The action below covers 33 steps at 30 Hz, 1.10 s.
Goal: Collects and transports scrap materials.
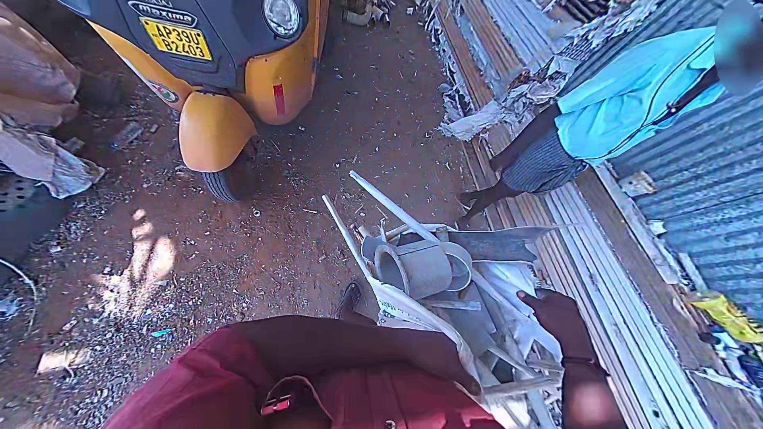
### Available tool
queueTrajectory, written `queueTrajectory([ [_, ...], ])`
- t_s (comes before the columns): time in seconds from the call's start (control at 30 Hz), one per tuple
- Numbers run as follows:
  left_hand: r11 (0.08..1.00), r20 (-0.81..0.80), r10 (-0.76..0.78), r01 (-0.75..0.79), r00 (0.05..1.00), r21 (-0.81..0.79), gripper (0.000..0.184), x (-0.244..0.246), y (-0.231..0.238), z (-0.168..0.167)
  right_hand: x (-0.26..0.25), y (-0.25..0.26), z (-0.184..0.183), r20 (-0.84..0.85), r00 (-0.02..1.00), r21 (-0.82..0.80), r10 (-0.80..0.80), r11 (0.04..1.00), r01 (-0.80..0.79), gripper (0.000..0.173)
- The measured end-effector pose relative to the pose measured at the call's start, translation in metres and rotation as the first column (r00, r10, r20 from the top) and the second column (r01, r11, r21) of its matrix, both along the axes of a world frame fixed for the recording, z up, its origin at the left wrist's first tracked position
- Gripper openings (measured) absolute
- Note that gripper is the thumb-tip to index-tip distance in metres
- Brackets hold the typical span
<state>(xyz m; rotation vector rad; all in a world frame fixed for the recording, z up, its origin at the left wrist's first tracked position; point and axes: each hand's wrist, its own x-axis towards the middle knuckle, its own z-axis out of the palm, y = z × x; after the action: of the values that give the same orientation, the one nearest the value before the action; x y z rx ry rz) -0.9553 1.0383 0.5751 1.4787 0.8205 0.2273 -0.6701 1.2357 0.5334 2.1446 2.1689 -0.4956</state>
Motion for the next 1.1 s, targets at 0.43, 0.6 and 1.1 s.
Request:
queueTrajectory([
  [0.43, 0.988, -0.155, -0.029, 0.005, 0.988, -0.152, 0.044, -0.102, 0.298, 0.014, -0.126, 0.284, 0.012, -0.054, 0.998, -0.094, 0.012, 0.995, -0.017, 0.042],
  [0.6, 0.986, -0.199, -0.102, 0.073, 0.975, -0.148, 0.048, -0.148, 0.399, 0.02, -0.17, 0.369, 0.007, -0.055, 0.998, -0.106, -0.028, 0.994, 0.022, 0.039],
  [1.1, 0.934, -0.179, -0.357, 0.353, 0.917, -0.052, 0.049, -0.296, 0.722, 0.042, -0.295, 0.614, 0.045, -0.004, 0.96, -0.035, -0.28, 0.959, 0.28, 0.041],
])
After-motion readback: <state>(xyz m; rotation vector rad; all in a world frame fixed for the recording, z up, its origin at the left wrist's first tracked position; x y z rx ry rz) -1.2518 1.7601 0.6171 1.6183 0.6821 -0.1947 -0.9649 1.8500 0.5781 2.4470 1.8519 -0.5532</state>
